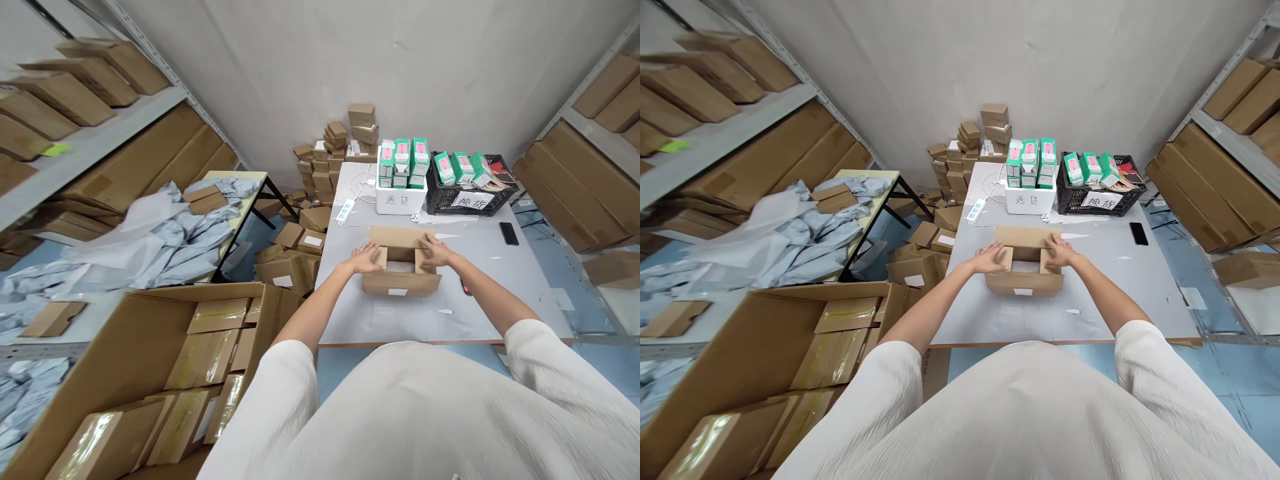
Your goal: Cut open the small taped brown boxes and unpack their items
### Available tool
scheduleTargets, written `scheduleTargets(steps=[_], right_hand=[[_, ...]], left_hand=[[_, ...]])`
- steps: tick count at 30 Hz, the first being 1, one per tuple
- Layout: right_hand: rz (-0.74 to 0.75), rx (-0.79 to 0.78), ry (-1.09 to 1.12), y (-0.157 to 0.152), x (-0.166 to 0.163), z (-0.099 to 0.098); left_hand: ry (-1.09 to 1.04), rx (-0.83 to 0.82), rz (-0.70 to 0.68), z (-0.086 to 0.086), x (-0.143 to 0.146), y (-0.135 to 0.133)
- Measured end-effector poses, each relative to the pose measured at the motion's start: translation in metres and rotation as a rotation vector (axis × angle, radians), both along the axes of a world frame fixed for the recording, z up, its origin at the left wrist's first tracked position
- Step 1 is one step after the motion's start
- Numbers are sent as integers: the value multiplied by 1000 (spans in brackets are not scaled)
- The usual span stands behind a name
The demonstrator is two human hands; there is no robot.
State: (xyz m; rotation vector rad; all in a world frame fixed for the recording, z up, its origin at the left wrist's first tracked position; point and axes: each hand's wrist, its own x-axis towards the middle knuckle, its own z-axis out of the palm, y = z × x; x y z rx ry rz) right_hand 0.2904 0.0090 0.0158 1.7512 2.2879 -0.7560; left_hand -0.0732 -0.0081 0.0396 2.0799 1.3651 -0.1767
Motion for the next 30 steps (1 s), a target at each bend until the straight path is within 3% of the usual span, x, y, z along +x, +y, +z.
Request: scheduleTargets(steps=[7,13,20,30], right_hand=[[12,44,-33,-3,-9,-3],[-1,48,-96,0,-15,-5],[-34,76,-91,-1,-16,0],[-100,121,-85,-2,-10,0]], left_hand=[[-99,96,43,5,-3,-41],[-123,194,-150,0,-3,-61],[54,478,-246,-10,4,-76],[54,564,-399,-29,13,-90]])
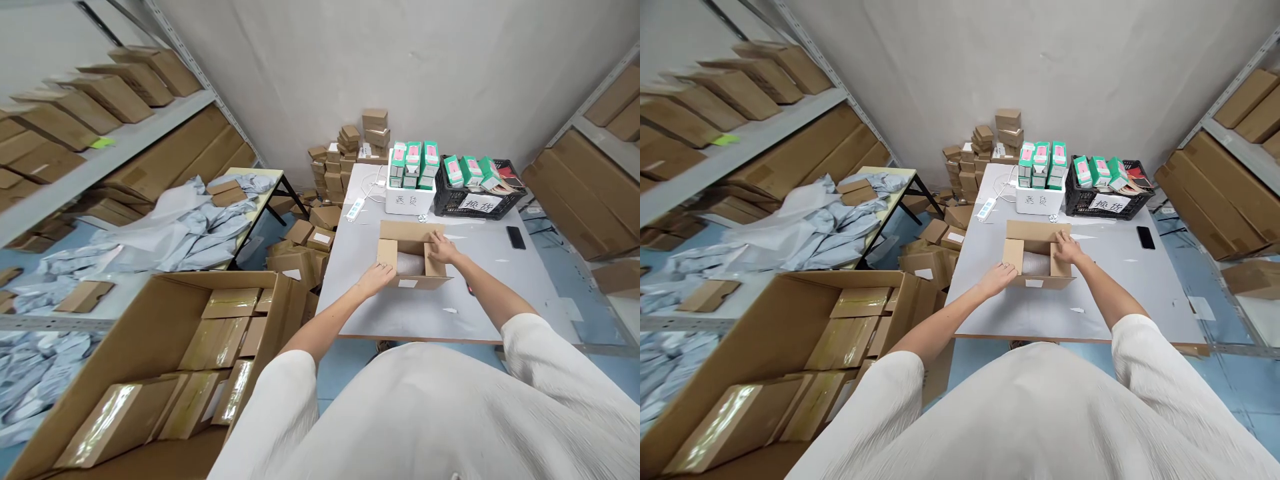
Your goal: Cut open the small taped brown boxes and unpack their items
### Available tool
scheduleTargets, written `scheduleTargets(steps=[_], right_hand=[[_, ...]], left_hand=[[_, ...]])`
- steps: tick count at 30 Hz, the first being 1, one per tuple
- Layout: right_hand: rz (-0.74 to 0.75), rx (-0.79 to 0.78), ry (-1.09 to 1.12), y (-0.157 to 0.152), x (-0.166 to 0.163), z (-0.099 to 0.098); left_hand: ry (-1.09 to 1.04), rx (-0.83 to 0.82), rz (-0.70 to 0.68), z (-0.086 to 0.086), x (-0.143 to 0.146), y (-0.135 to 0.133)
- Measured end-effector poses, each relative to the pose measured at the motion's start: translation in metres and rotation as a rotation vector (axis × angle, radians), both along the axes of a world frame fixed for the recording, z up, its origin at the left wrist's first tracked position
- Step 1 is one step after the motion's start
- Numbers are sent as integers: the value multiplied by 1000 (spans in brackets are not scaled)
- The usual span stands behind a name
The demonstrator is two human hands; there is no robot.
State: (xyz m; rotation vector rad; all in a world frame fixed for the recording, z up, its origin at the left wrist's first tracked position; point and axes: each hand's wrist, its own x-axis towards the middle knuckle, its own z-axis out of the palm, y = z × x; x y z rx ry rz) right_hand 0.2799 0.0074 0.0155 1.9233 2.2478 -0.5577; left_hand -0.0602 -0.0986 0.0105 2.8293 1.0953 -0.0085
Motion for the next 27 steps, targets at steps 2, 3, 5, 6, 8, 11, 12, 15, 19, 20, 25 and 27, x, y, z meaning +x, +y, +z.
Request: scheduleTargets(steps=[2,3,5,6,8,11,12,15,19,20,25,27], right_hand=[[-15,-8,-8,1,1,-2],[-21,-10,-13,1,1,-4],[-24,-7,-23,1,0,-8],[-21,-1,-27,0,-1,-10],[-20,15,-28,-2,-3,-14],[-46,20,-5,-3,-7,-19],[-58,18,2,-4,-8,-19],[-82,10,0,-5,-14,-21],[-96,1,-39,-9,-22,-21],[-98,0,-50,-9,-24,-22],[-114,-1,-55,-8,-29,-23],[-108,3,-33,-7,-28,-23]], left_hand=[[-10,-24,-55,-6,-2,-8],[-9,-38,-73,-9,-3,-12],[0,-59,-77,-12,-3,-19],[-3,-69,-66,-13,-3,-21],[-38,-95,-26,-11,-1,-23],[-118,-158,48,-5,1,-18],[-132,-183,74,-3,1,-14],[-118,-241,117,3,2,0],[-72,-256,123,7,7,20],[-53,-273,112,6,9,24],[33,-404,14,1,24,38],[36,-379,1,2,25,39]])
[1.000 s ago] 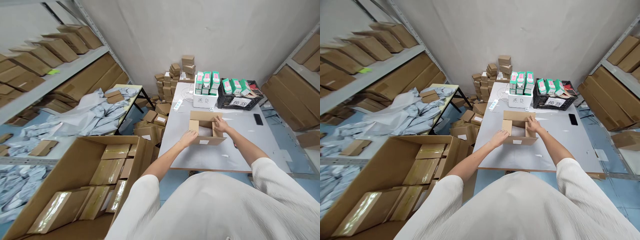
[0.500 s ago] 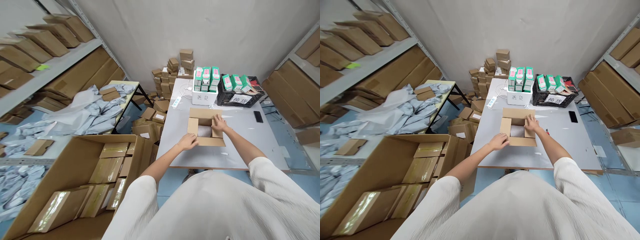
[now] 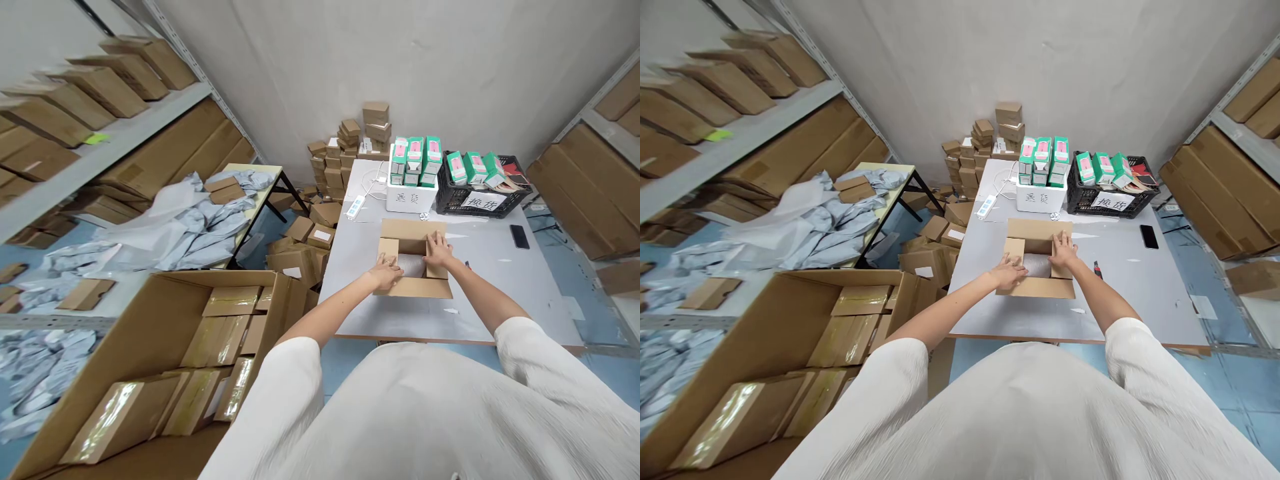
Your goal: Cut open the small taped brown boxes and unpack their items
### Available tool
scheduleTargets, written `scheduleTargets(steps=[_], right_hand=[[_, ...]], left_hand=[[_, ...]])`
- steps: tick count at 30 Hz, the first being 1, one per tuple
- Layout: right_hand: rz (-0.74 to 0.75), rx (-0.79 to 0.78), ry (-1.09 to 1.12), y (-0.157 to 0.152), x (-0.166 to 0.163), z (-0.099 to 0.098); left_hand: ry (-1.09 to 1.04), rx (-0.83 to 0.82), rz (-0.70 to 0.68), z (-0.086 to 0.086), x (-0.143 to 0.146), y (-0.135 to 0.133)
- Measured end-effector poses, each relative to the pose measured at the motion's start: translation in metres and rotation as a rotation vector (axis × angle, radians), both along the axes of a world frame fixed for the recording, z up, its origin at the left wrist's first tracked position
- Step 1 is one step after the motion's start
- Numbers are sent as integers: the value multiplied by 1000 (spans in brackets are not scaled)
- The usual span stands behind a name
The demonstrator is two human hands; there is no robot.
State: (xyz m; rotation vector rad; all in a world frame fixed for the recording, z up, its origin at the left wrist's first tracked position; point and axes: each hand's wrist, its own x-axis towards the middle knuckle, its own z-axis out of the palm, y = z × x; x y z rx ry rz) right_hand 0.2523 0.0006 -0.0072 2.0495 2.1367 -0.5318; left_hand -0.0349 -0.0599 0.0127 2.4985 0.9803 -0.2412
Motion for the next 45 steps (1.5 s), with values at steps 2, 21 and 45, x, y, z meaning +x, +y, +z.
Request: scheduleTargets(steps=[2,21,45], right_hand=[[9,5,24,1,3,2],[23,-11,201,2,26,12],[-451,204,856,-49,116,24]], left_hand=[[-22,90,7,5,-3,-3],[310,-19,422,-8,-28,49],[300,1,240,-34,-43,89]])
